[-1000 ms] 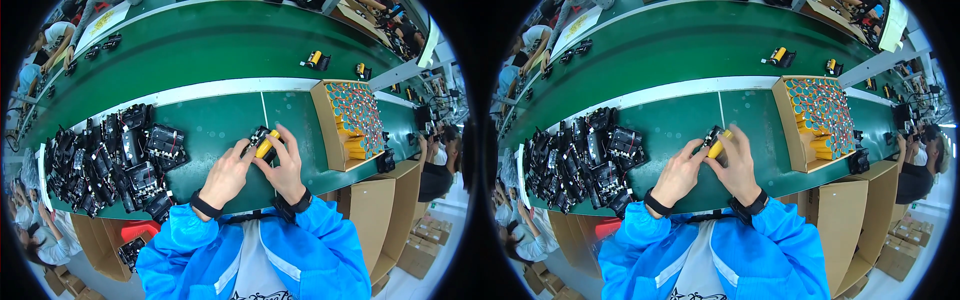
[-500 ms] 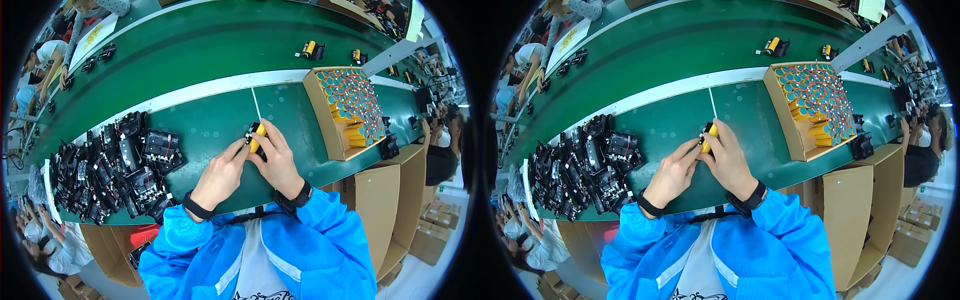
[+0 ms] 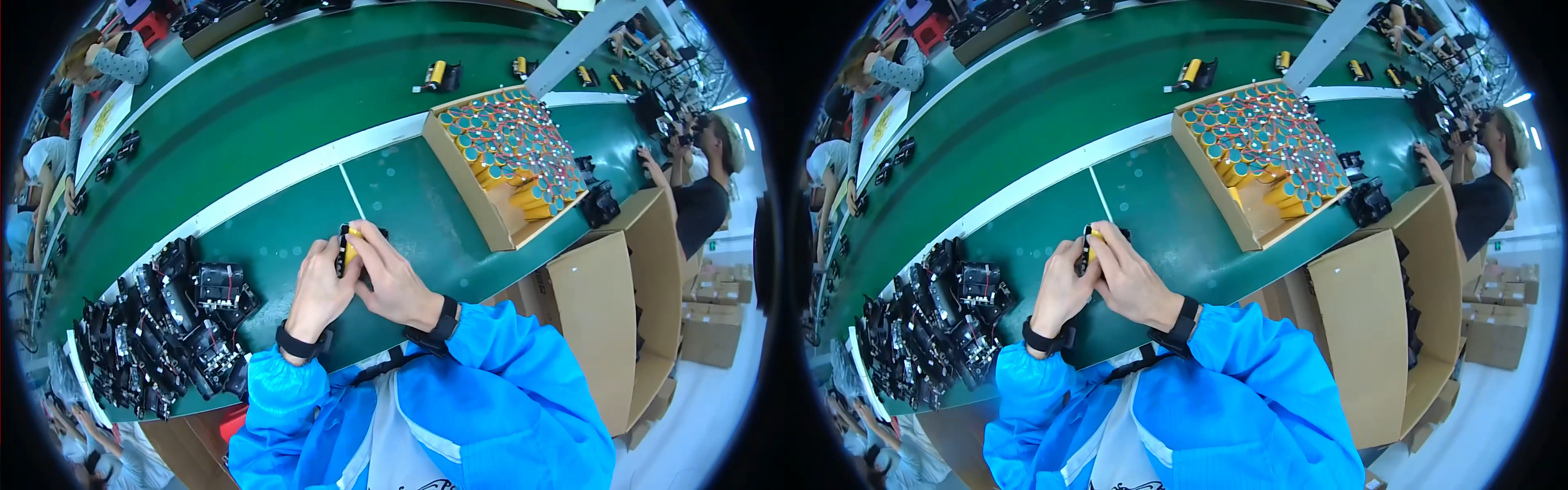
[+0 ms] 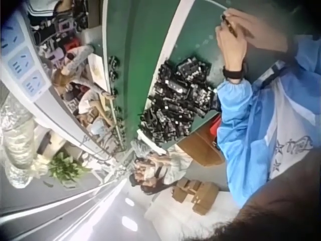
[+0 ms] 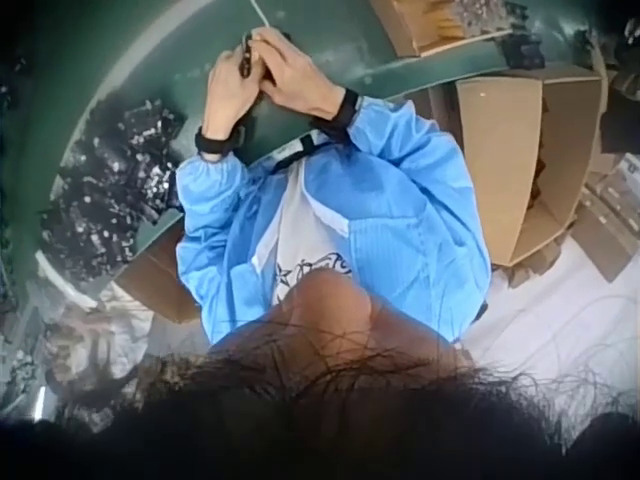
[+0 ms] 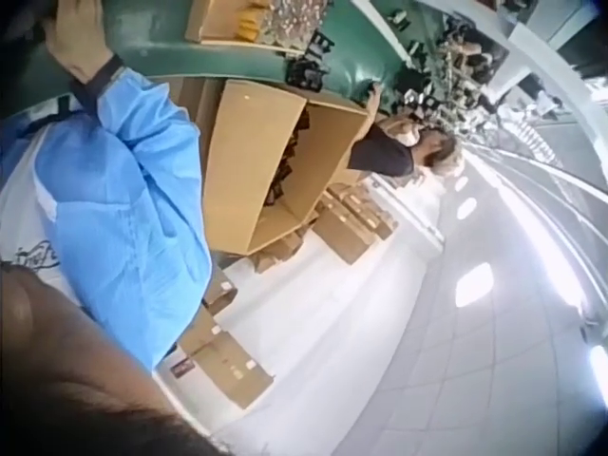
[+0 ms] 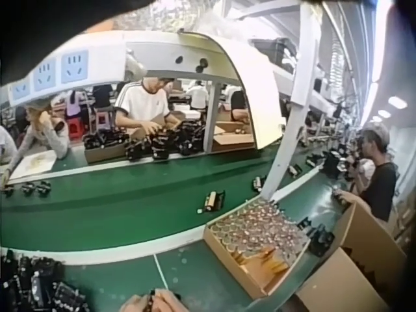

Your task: Assembling small electronic components into plastic housings on a factory production line.

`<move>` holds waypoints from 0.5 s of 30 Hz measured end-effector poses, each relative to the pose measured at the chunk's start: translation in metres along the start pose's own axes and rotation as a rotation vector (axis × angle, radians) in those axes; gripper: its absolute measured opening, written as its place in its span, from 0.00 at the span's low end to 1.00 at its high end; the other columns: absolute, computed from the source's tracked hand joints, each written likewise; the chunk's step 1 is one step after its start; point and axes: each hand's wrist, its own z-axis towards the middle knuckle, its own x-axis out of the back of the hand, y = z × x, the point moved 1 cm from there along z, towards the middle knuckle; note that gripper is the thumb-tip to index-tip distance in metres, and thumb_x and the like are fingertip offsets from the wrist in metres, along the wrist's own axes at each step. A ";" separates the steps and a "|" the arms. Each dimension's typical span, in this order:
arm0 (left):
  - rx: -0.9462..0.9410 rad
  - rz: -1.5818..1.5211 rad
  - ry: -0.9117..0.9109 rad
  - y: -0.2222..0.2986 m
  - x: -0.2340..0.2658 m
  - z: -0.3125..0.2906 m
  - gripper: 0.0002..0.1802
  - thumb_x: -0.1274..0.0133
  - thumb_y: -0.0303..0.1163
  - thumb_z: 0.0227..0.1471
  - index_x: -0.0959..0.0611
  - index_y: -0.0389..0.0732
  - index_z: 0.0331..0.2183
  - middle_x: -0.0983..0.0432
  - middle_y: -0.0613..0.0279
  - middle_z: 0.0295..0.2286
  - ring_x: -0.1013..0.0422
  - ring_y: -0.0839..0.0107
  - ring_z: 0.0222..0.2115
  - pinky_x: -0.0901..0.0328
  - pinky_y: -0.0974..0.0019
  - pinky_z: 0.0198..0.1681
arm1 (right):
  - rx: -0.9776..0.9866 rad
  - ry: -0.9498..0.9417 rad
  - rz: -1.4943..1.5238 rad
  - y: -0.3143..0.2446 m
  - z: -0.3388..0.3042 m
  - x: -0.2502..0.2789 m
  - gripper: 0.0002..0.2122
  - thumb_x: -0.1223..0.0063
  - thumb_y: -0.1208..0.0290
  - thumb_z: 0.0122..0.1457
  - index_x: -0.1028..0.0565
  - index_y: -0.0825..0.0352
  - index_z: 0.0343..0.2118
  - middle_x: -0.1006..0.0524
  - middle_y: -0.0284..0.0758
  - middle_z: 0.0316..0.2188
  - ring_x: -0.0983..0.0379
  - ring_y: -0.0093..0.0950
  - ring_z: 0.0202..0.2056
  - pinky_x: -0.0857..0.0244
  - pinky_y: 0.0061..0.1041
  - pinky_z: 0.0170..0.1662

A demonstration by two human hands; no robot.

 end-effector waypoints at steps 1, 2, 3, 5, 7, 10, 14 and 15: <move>0.017 0.021 0.007 -0.001 -0.001 -0.002 0.18 0.43 0.33 0.49 0.22 0.28 0.37 0.27 0.40 0.31 0.29 0.41 0.34 0.34 0.47 0.38 | 0.017 0.007 -0.031 0.002 0.000 0.000 0.31 0.39 0.84 0.42 0.35 0.76 0.54 0.38 0.53 0.58 0.36 0.52 0.56 0.36 0.41 0.56; -0.009 0.024 0.094 0.002 -0.009 -0.003 0.17 0.43 0.33 0.48 0.22 0.29 0.36 0.27 0.41 0.30 0.29 0.44 0.33 0.34 0.49 0.36 | 0.034 0.013 -0.058 0.004 -0.001 0.001 0.31 0.39 0.83 0.43 0.36 0.77 0.54 0.38 0.53 0.58 0.37 0.52 0.57 0.38 0.41 0.57; -0.037 0.028 0.177 0.002 -0.019 -0.002 0.16 0.42 0.32 0.48 0.22 0.30 0.36 0.27 0.43 0.29 0.29 0.46 0.31 0.34 0.51 0.34 | 0.048 0.020 -0.088 0.006 -0.002 -0.001 0.32 0.39 0.83 0.43 0.37 0.78 0.55 0.39 0.54 0.58 0.38 0.53 0.57 0.39 0.42 0.58; -0.063 0.045 0.255 -0.006 -0.024 0.000 0.15 0.41 0.31 0.47 0.22 0.31 0.35 0.27 0.44 0.28 0.28 0.49 0.30 0.33 0.52 0.33 | 0.039 -0.011 -0.100 0.005 -0.004 0.003 0.32 0.39 0.82 0.43 0.37 0.78 0.55 0.39 0.54 0.59 0.38 0.53 0.58 0.40 0.43 0.59; 0.088 -0.165 0.167 -0.010 -0.030 0.006 0.13 0.39 0.29 0.46 0.23 0.33 0.33 0.29 0.50 0.24 0.30 0.57 0.25 0.35 0.57 0.28 | 0.014 -0.070 -0.188 0.004 -0.005 0.014 0.33 0.38 0.81 0.44 0.37 0.78 0.55 0.40 0.55 0.59 0.40 0.53 0.59 0.43 0.44 0.61; 0.161 -0.291 0.102 -0.018 -0.025 0.013 0.14 0.36 0.29 0.44 0.24 0.35 0.31 0.31 0.57 0.20 0.33 0.65 0.20 0.37 0.62 0.24 | 0.033 -0.050 -0.229 -0.004 -0.001 0.005 0.29 0.38 0.80 0.45 0.34 0.76 0.53 0.36 0.52 0.57 0.37 0.50 0.57 0.40 0.43 0.59; 0.207 -0.218 0.006 -0.021 -0.012 0.021 0.16 0.34 0.31 0.41 0.23 0.36 0.31 0.32 0.61 0.15 0.35 0.69 0.17 0.39 0.64 0.21 | -0.016 0.001 -0.154 -0.005 -0.005 0.056 0.22 0.38 0.79 0.47 0.28 0.71 0.47 0.29 0.47 0.51 0.31 0.45 0.51 0.35 0.40 0.53; 0.193 -0.223 0.005 -0.015 -0.008 0.020 0.16 0.34 0.31 0.41 0.23 0.36 0.31 0.32 0.61 0.15 0.35 0.69 0.17 0.39 0.64 0.21 | -0.018 0.009 -0.070 -0.008 -0.003 0.068 0.19 0.38 0.79 0.47 0.25 0.69 0.44 0.27 0.45 0.49 0.29 0.43 0.49 0.34 0.39 0.51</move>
